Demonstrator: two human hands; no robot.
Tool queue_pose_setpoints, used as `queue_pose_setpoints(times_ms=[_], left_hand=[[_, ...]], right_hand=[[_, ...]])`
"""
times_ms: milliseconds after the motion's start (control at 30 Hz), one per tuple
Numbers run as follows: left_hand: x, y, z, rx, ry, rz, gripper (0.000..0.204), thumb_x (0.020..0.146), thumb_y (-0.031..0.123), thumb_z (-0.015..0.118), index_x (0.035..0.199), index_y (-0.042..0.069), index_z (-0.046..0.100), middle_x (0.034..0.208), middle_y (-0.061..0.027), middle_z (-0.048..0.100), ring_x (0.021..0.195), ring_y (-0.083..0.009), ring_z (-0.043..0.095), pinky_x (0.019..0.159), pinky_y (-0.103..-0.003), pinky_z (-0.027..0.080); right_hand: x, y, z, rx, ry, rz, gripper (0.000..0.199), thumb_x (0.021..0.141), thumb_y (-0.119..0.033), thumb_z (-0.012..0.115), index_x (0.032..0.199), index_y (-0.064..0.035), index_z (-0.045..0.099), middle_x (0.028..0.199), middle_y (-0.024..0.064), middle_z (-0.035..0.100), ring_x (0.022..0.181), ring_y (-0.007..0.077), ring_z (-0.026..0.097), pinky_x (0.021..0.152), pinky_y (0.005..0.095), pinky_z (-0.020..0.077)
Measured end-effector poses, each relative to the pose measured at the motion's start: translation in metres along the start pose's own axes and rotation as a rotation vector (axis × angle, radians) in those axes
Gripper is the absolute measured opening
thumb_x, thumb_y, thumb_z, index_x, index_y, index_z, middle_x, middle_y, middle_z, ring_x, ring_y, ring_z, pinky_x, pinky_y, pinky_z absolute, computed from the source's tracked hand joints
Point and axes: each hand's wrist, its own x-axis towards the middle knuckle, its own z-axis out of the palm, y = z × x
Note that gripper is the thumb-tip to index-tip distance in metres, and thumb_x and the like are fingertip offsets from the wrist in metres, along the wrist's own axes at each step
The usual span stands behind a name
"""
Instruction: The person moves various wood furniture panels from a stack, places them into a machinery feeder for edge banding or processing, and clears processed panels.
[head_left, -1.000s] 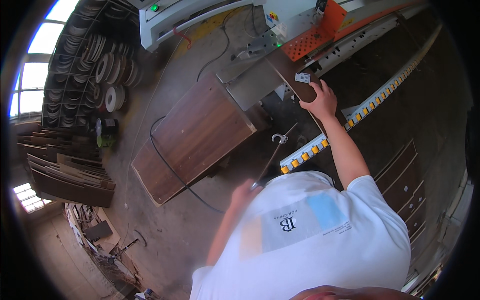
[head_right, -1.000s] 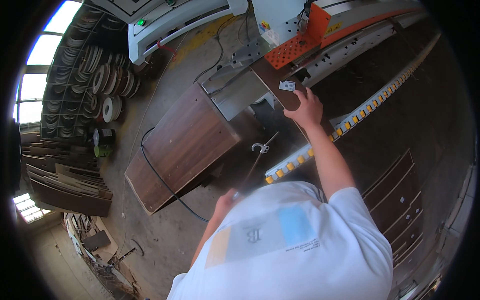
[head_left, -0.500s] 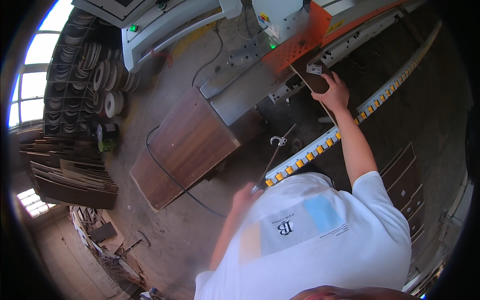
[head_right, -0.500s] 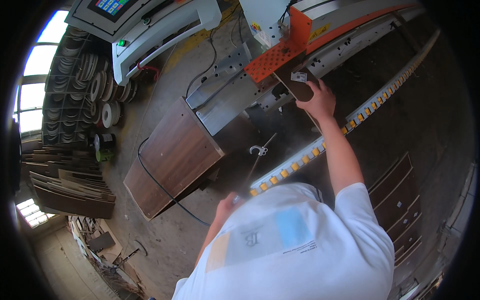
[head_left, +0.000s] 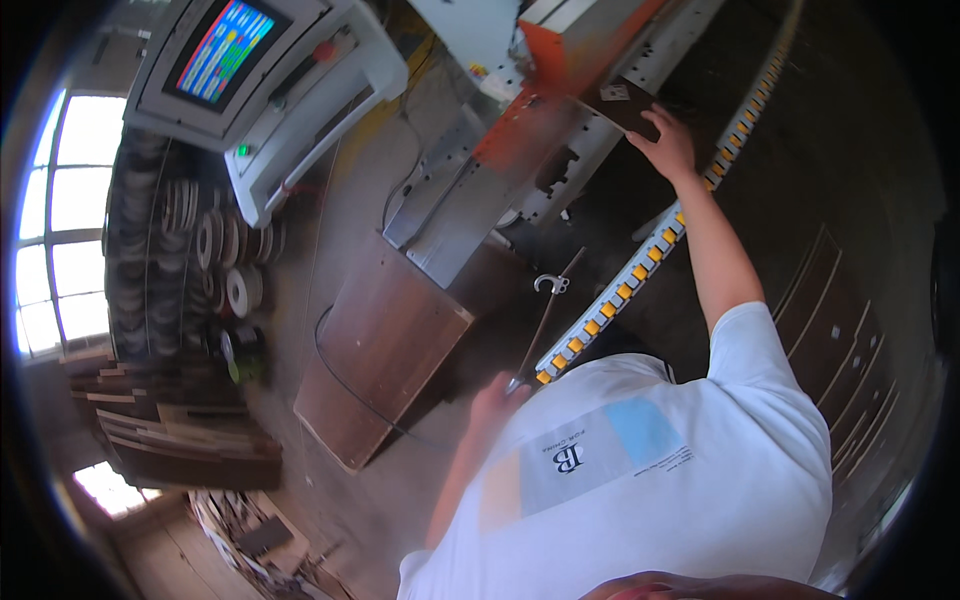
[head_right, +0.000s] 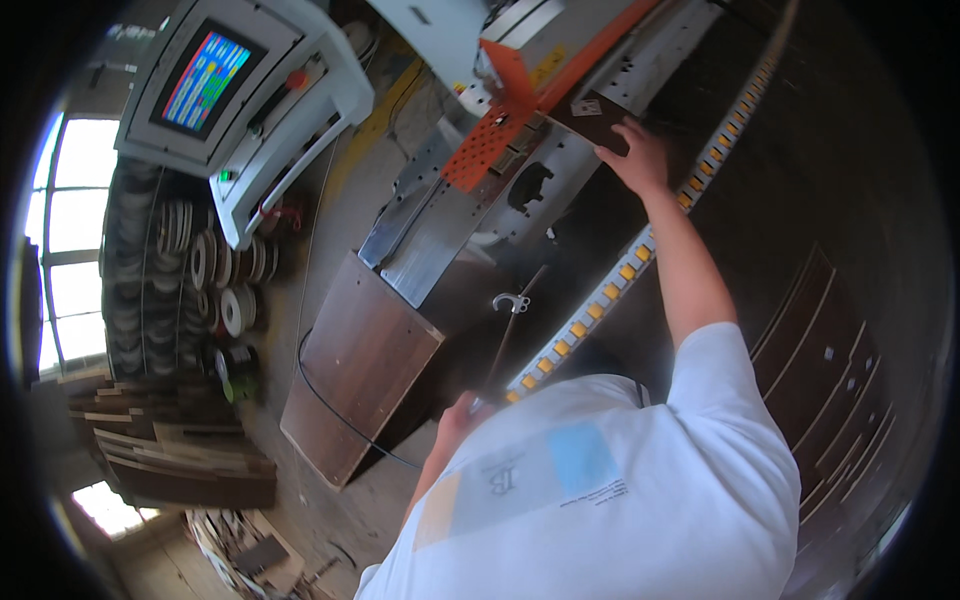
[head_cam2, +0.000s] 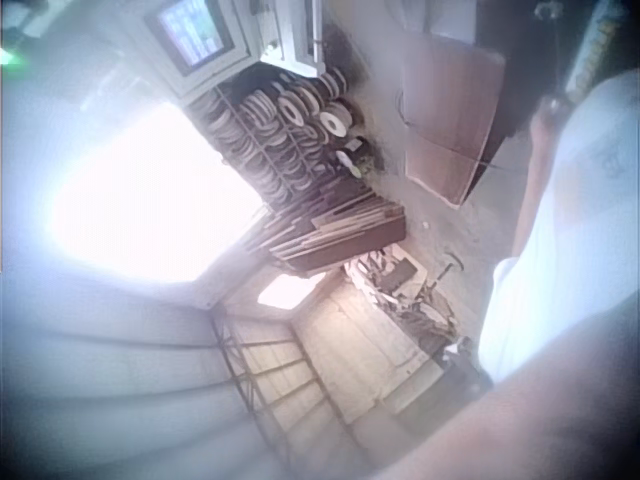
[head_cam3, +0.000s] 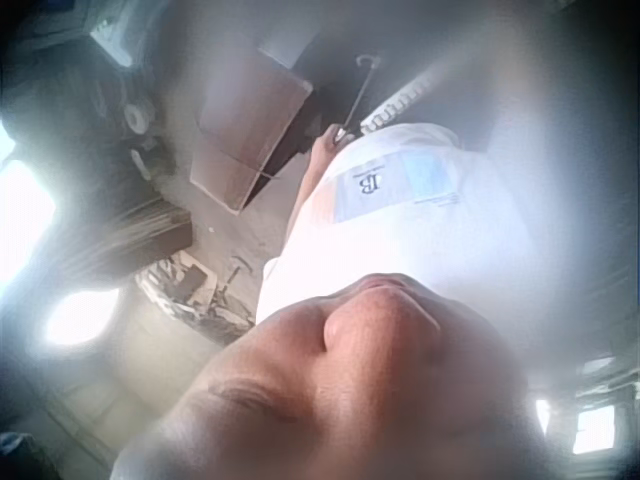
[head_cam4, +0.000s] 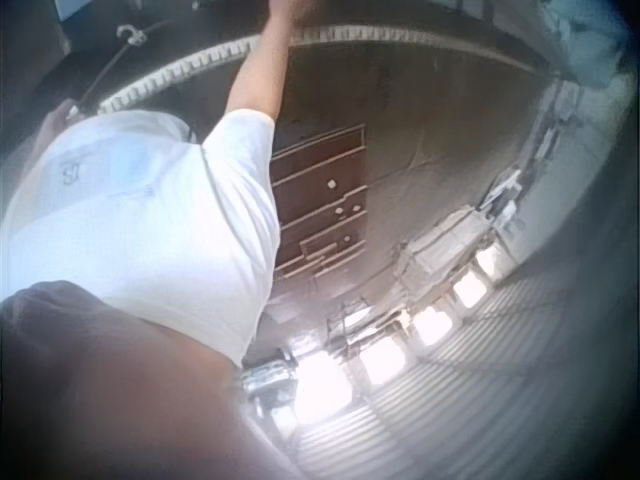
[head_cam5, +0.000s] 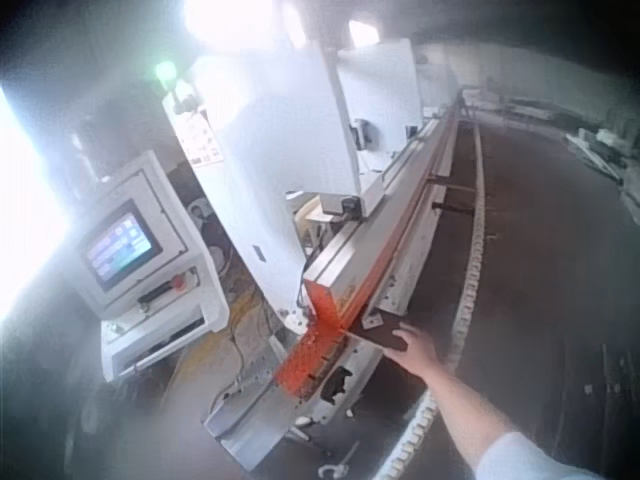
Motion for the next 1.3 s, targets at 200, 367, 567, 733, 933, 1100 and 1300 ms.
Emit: queue_pose_setpoints(times_ms=[200, 367, 567, 733, 933, 1100, 1300], left_hand=[[0.022, 0.001, -0.03, 0.383, -0.147, 0.127, 0.048, 0.093, 0.047, 0.071, 0.127, 0.014, 0.062, 0.11, -0.0189, 0.074, 0.106, -0.0352, 0.071, 0.09, -0.044, 0.054], [0.062, -0.074, -0.032, 0.461, -0.282, 0.339, 0.043, 0.092, 0.041, 0.071, 0.118, 0.008, 0.06, 0.099, -0.0182, 0.07, 0.095, -0.0295, 0.068, 0.086, -0.04, 0.052], [0.07, -0.058, 0.013, 0.726, -0.548, 0.579, 0.046, 0.097, 0.045, 0.064, 0.123, 0.007, 0.057, 0.099, -0.023, 0.071, 0.095, -0.0351, 0.071, 0.086, -0.041, 0.053], [0.004, -0.011, 0.082, 0.95, -0.713, 0.718, 0.046, 0.1, 0.043, 0.058, 0.13, 0.009, 0.054, 0.117, -0.0287, 0.067, 0.109, -0.0463, 0.066, 0.09, -0.051, 0.052], [-0.031, -0.02, 0.146, 0.913, -1.04, 0.891, 0.051, 0.101, 0.044, 0.057, 0.136, 0.007, 0.058, 0.126, -0.0271, 0.066, 0.117, -0.0423, 0.064, 0.098, -0.049, 0.05], [-0.025, -0.056, 0.185, 1.153, -0.824, 0.962, 0.044, 0.103, 0.043, 0.052, 0.118, 0.004, 0.066, 0.113, -0.0254, 0.07, 0.108, -0.0418, 0.067, 0.093, -0.051, 0.051], [0.004, -0.085, 0.212, 1.196, -0.848, 1.327, 0.022, 0.092, 0.023, 0.059, 0.105, 0.007, 0.067, 0.093, -0.0231, 0.069, 0.083, -0.0425, 0.066, 0.071, -0.053, 0.054]], right_hand=[[-0.14, -0.006, -0.058, 1.143, 0.186, 0.534, 0.036, 0.102, -0.035, 0.065, 0.11, -0.0015, 0.074, 0.103, 0.0085, 0.075, 0.094, 0.0136, 0.071, 0.087, 0.0298, 0.0557], [-0.315, -0.02, -0.106, 1.268, 0.47, 0.732, 0.033, 0.106, -0.032, 0.058, 0.108, -0.0016, 0.071, 0.102, 0.0085, 0.074, 0.091, 0.0168, 0.072, 0.083, 0.0311, 0.0582], [-0.531, -0.103, -0.1, 1.056, 0.397, 1.133, 0.05, 0.104, -0.051, 0.053, 0.118, -0.0047, 0.069, 0.113, 0.0084, 0.073, 0.097, 0.0162, 0.069, 0.082, 0.0323, 0.0544], [-0.605, -0.187, -0.077, 1.26, 0.1, 1.187, 0.056, 0.105, -0.053, 0.05, 0.131, -0.0045, 0.062, 0.122, 0.0124, 0.071, 0.097, 0.0185, 0.068, 0.082, 0.0334, 0.0541], [-0.678, -0.189, -0.085, 1.288, 0.473, 1.22, 0.036, 0.102, -0.039, 0.06, 0.112, -0.005, 0.067, 0.107, 0.0137, 0.075, 0.091, 0.023, 0.072, 0.081, 0.0379, 0.0587], [-0.757, -0.164, -0.083, 1.017, 0.319, 1.372, 0.04, 0.102, -0.041, 0.06, 0.113, -0.0027, 0.068, 0.104, 0.012, 0.076, 0.091, 0.0205, 0.073, 0.073, 0.0335, 0.0575], [-0.963, -0.139, -0.05, 0.747, 0.54, 1.505, 0.029, 0.099, -0.032, 0.062, 0.108, -0.0058, 0.071, 0.09, 0.0064, 0.074, 0.071, 0.015, 0.069, 0.059, 0.0317, 0.0545]])
